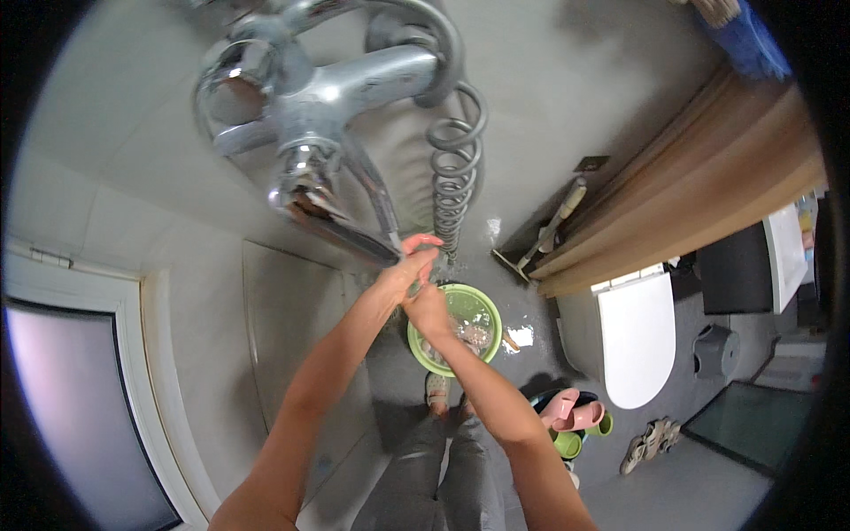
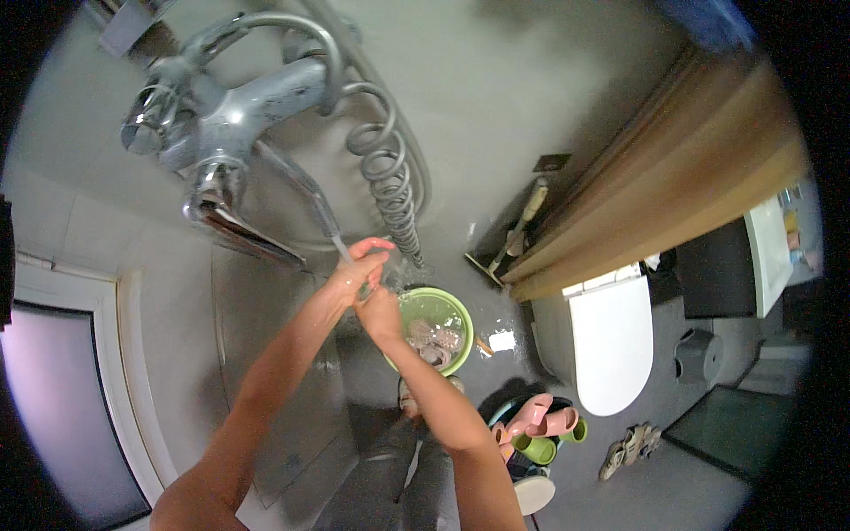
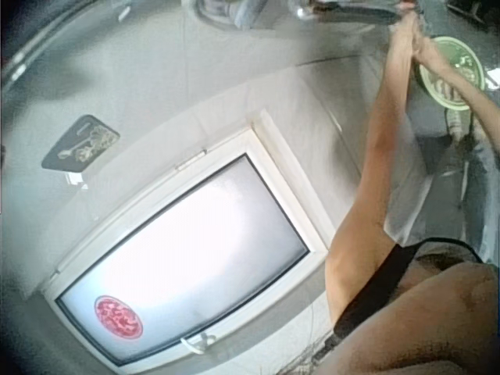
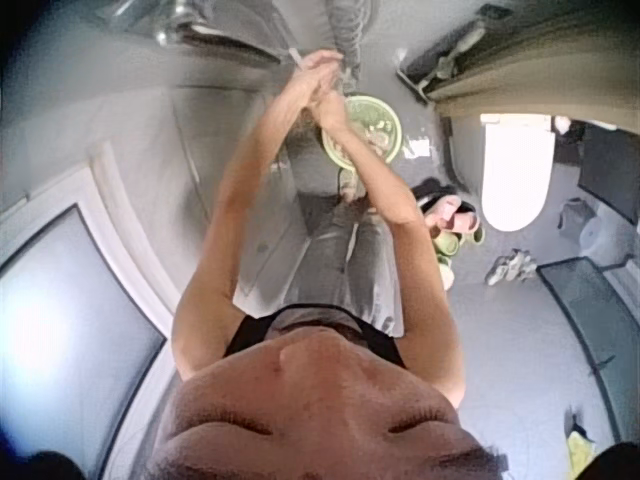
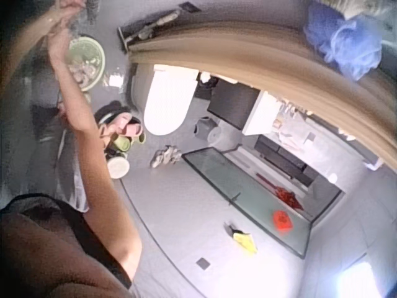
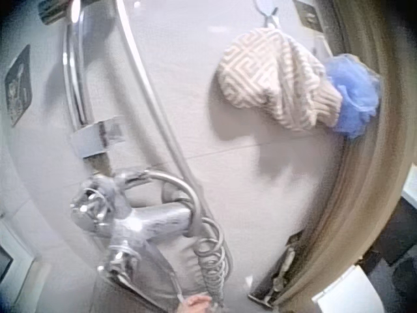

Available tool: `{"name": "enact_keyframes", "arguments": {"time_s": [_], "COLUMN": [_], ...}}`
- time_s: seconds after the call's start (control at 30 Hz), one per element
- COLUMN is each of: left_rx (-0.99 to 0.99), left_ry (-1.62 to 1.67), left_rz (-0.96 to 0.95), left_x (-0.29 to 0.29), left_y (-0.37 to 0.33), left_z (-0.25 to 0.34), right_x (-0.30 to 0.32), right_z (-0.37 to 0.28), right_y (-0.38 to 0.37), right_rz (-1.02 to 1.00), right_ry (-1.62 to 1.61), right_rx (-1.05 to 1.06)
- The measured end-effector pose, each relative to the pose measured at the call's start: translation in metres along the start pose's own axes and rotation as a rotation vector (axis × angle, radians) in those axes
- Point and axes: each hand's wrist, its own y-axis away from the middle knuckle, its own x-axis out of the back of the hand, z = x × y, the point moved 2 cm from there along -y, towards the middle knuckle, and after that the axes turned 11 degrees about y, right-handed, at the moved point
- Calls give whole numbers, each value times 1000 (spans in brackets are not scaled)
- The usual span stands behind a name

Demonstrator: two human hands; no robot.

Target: The person washes sandals and insoles in a basin under the faucet, empties the water into the toilet, squeegees the bathroom floor, and organizes the washed sandals and slippers in a row against the wall.

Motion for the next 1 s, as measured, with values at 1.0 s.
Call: {"name": "enact_keyframes", "arguments": {"time_s": [1.0], "left_rx": [981], "left_ry": [-543], "left_rz": [-511], "left_x": [-147], "left_y": [104], "left_z": [-402], "right_x": [52], "right_z": [363], "right_y": [323], "right_rz": [271], "right_ry": [-1524], "right_rx": [-911]}}
